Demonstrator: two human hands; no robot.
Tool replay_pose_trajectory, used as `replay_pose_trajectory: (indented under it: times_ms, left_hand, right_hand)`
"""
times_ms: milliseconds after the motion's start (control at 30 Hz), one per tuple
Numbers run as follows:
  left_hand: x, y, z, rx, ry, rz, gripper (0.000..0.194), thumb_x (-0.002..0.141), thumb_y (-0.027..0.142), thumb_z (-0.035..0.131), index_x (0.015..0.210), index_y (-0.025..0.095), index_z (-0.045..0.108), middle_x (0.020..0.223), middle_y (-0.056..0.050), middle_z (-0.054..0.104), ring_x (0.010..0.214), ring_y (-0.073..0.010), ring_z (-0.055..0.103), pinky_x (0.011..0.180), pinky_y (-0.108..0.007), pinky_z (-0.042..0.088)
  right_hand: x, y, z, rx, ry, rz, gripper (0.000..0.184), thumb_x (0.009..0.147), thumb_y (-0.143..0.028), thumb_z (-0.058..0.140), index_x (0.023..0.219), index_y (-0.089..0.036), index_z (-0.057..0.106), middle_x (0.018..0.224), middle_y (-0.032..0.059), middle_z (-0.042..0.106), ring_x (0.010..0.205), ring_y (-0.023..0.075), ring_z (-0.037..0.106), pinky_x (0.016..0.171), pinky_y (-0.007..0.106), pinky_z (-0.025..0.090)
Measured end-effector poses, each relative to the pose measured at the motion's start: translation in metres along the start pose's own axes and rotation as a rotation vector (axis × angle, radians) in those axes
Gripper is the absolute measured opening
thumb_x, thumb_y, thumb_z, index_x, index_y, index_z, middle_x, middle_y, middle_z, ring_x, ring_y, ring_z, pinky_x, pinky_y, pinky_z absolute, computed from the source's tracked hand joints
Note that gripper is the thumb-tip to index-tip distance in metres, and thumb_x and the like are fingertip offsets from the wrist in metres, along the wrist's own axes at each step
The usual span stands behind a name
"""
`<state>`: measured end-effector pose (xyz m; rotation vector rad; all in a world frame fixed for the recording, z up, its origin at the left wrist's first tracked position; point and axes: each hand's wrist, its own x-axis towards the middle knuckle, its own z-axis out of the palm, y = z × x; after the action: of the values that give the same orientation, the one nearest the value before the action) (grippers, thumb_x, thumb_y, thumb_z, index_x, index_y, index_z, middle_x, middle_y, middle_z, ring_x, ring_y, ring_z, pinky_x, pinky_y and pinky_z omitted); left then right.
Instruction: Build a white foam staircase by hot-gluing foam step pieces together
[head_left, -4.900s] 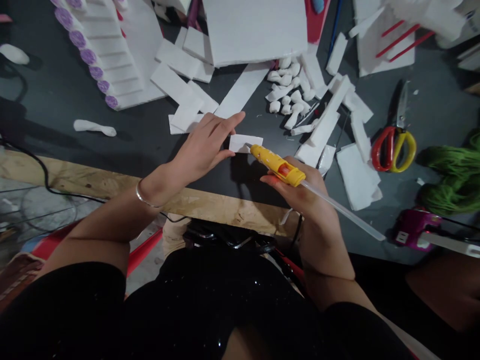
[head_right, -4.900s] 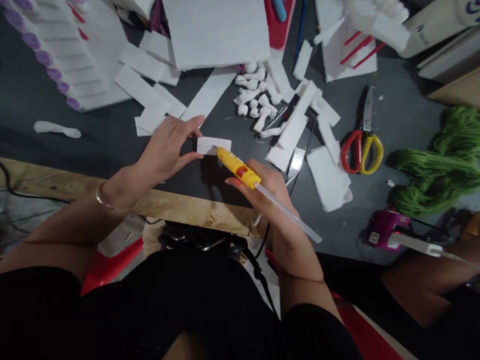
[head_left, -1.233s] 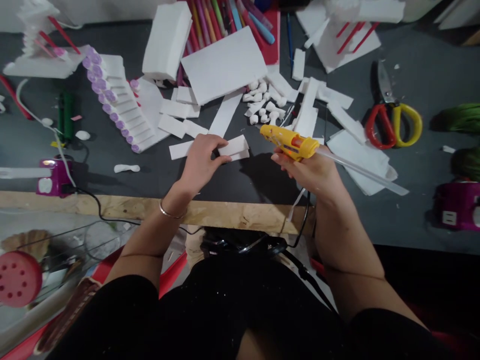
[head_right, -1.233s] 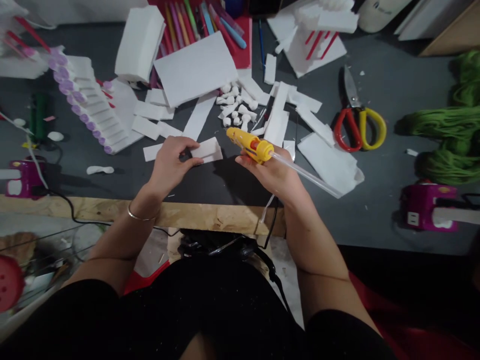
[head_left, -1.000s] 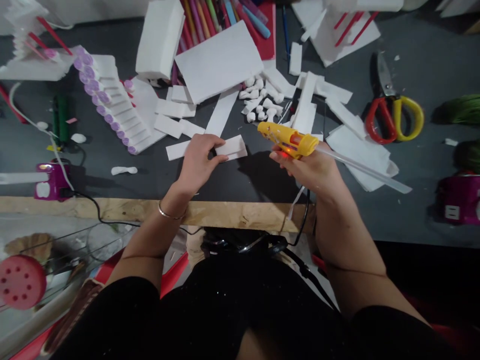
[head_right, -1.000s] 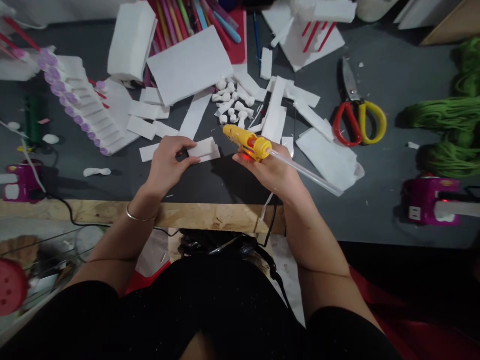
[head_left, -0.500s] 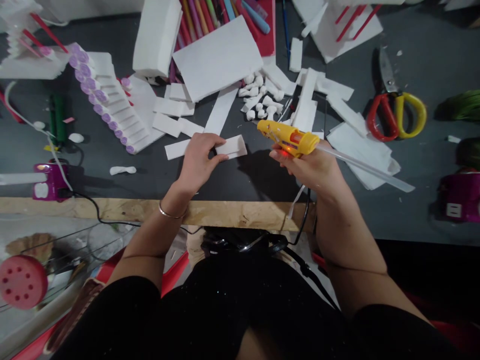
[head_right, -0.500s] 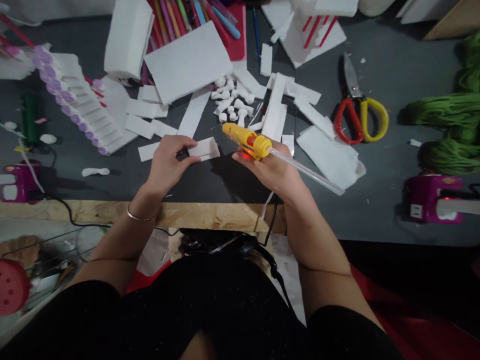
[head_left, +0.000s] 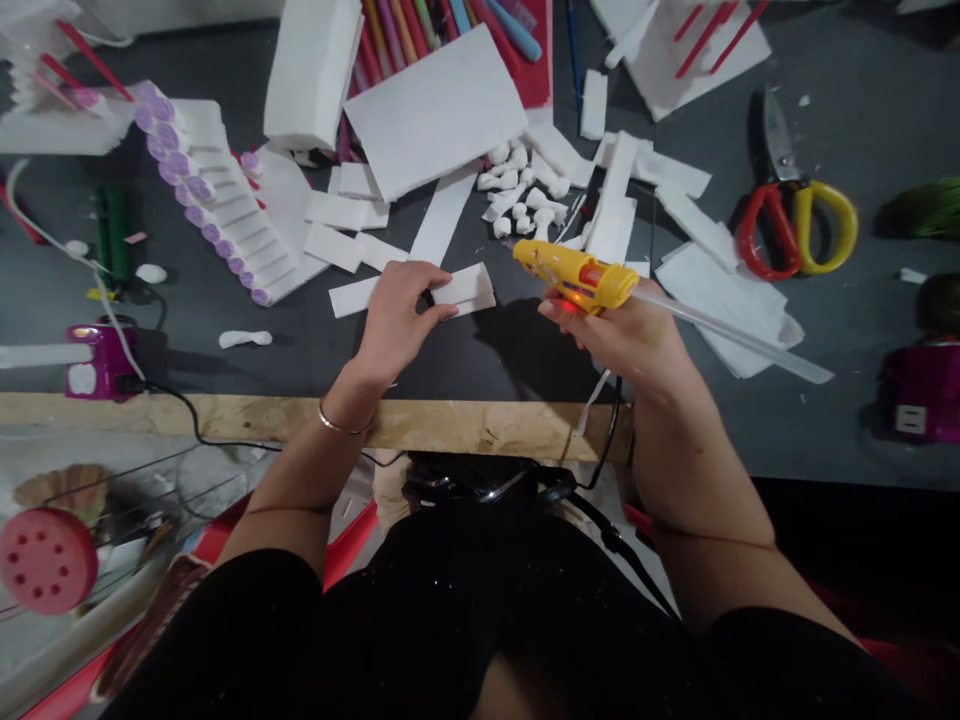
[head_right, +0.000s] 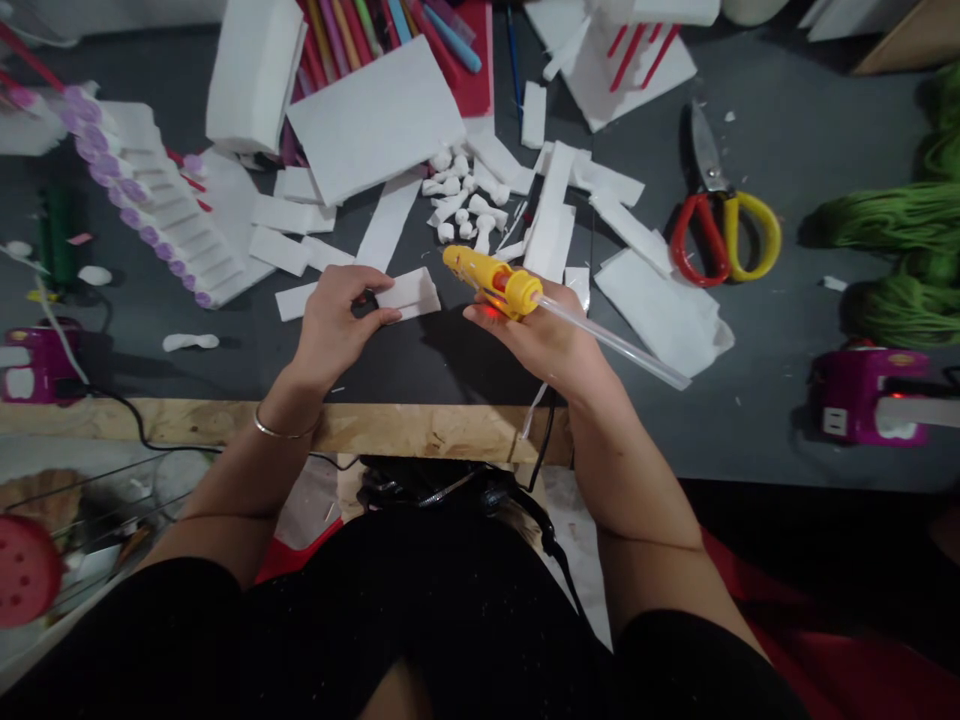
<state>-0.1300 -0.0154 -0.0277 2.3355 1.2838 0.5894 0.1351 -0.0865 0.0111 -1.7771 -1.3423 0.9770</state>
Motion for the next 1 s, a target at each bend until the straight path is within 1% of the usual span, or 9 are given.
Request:
replay_pose_trajectory:
  times_ms: [133, 267, 333, 467, 533, 733, 867, 1000]
  left_hand:
    - [-0.0003, -0.0011, 0.0016, 0.005, 0.008, 0.003, 0.024, 0.091, 0.021, 0.076, 0.114, 0.023, 0.069, 0.112, -0.008, 0.074, 0.105, -0.0241, 0.065, 0.081, -0.036, 0.054]
    - [-0.001, -0.0024, 0.003, 0.009, 0.013, 0.026, 0.02, 0.094, 0.022, 0.073, 0.113, 0.024, 0.068, 0.111, -0.007, 0.075, 0.103, -0.0231, 0.065, 0.082, -0.037, 0.054]
    - [-0.0013, -0.0031, 0.0032, 0.011, 0.01, 0.034, 0.019, 0.095, 0.023, 0.073, 0.113, 0.024, 0.067, 0.112, -0.007, 0.075, 0.105, -0.0231, 0.065, 0.083, -0.037, 0.054]
    - [-0.0008, -0.0051, 0.0031, 0.007, 0.0, 0.07, 0.016, 0.096, 0.025, 0.073, 0.111, 0.023, 0.067, 0.113, -0.007, 0.076, 0.109, -0.0239, 0.066, 0.093, -0.039, 0.054]
    - [0.0001, -0.0059, 0.0028, 0.017, -0.016, 0.074, 0.014, 0.096, 0.025, 0.072, 0.11, 0.023, 0.067, 0.112, -0.007, 0.076, 0.11, -0.0241, 0.066, 0.094, -0.039, 0.054]
    - [0.0019, -0.0034, 0.0005, 0.012, -0.054, 0.035, 0.015, 0.096, 0.027, 0.073, 0.109, 0.023, 0.067, 0.112, -0.006, 0.075, 0.108, -0.024, 0.064, 0.093, -0.04, 0.053]
    - [0.0021, 0.001, -0.0004, -0.017, -0.06, 0.003, 0.014, 0.095, 0.027, 0.074, 0.106, 0.023, 0.067, 0.112, -0.006, 0.075, 0.106, -0.0236, 0.064, 0.095, -0.04, 0.052]
    - [0.0019, 0.0026, 0.0003, -0.037, -0.064, -0.015, 0.016, 0.093, 0.027, 0.075, 0.106, 0.023, 0.067, 0.113, -0.006, 0.075, 0.107, -0.0239, 0.064, 0.094, -0.04, 0.052]
  right_hand:
    - [-0.0003, -0.0013, -0.0009, -0.013, 0.0, -0.022, 0.029, 0.078, -0.05, 0.08, 0.083, -0.022, 0.075, 0.077, 0.0049, 0.076, 0.083, 0.0254, 0.078, 0.073, 0.038, 0.064]
    - [0.0002, -0.0007, -0.0012, -0.005, 0.0, -0.011, 0.032, 0.077, -0.052, 0.08, 0.083, -0.021, 0.076, 0.077, 0.0046, 0.076, 0.084, 0.0257, 0.078, 0.08, 0.042, 0.064]
    - [0.0002, 0.0003, -0.0011, -0.008, 0.001, -0.011, 0.033, 0.076, -0.053, 0.081, 0.084, -0.021, 0.076, 0.08, 0.0053, 0.077, 0.085, 0.0263, 0.078, 0.082, 0.044, 0.064]
    - [-0.0005, 0.0017, -0.0013, -0.024, 0.003, -0.026, 0.036, 0.077, -0.056, 0.08, 0.086, -0.021, 0.077, 0.082, 0.0067, 0.078, 0.087, 0.0269, 0.078, 0.078, 0.042, 0.065]
    - [-0.0008, 0.0013, -0.0017, -0.024, -0.007, -0.023, 0.037, 0.077, -0.057, 0.079, 0.086, -0.021, 0.077, 0.082, 0.0066, 0.078, 0.087, 0.0272, 0.078, 0.078, 0.043, 0.065]
    - [-0.0007, 0.0014, -0.0011, -0.038, 0.001, -0.02, 0.034, 0.077, -0.058, 0.077, 0.082, -0.025, 0.074, 0.077, 0.0049, 0.075, 0.089, 0.0296, 0.079, 0.077, 0.045, 0.065]
    - [-0.0015, 0.0014, -0.0003, -0.033, 0.008, -0.007, 0.03, 0.076, -0.055, 0.078, 0.08, -0.026, 0.072, 0.075, 0.0031, 0.074, 0.088, 0.029, 0.079, 0.084, 0.049, 0.064]
    - [-0.0028, -0.003, -0.0011, -0.046, -0.011, -0.008, 0.033, 0.077, -0.059, 0.074, 0.081, -0.026, 0.072, 0.07, 0.002, 0.07, 0.084, 0.0275, 0.078, 0.084, 0.051, 0.065]
